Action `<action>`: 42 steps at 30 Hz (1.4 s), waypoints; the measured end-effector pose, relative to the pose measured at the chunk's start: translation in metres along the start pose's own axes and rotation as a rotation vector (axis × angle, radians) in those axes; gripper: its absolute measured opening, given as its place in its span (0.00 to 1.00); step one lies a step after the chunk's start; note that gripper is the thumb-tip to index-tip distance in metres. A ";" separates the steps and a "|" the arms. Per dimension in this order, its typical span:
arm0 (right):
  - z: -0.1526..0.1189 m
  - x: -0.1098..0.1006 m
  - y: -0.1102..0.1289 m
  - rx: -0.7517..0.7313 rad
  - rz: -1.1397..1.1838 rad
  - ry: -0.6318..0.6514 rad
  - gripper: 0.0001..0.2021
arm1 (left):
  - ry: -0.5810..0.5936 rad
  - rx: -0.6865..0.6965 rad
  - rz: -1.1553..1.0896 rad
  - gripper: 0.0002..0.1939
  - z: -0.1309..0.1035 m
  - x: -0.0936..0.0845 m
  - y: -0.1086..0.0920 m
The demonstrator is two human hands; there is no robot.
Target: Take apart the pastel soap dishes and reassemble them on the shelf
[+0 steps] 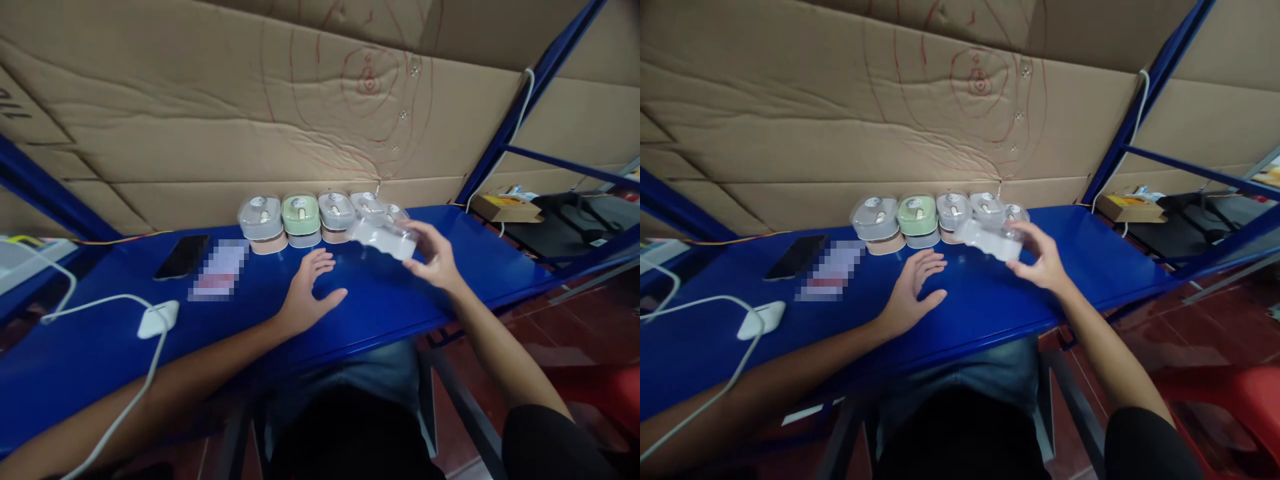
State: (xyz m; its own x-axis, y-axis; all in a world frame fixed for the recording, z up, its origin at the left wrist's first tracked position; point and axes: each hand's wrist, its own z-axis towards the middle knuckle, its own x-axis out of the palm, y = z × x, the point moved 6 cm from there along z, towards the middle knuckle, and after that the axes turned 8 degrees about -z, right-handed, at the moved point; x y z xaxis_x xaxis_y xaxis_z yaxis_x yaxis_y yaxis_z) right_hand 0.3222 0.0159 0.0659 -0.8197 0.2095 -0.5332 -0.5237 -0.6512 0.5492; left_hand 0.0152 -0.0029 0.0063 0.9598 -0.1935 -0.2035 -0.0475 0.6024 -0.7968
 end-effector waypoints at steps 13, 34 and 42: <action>-0.052 0.070 0.043 -0.029 0.015 0.297 0.47 | 0.200 -0.111 0.163 0.60 -0.001 0.006 0.013; -0.035 0.058 0.008 0.086 -0.210 0.171 0.38 | 0.244 -0.047 0.372 0.60 -0.003 0.017 -0.002; -0.041 0.025 -0.043 0.257 -0.539 0.246 0.44 | 0.330 0.050 0.545 0.25 -0.005 0.024 -0.009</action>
State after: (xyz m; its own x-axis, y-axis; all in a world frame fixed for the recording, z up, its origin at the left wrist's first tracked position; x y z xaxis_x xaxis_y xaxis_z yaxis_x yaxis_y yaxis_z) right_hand 0.3333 0.0191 0.0027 -0.3647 0.2650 -0.8926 -0.9111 -0.2995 0.2833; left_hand 0.0373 -0.0171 0.0053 0.6655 -0.0728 -0.7428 -0.4841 0.7154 -0.5038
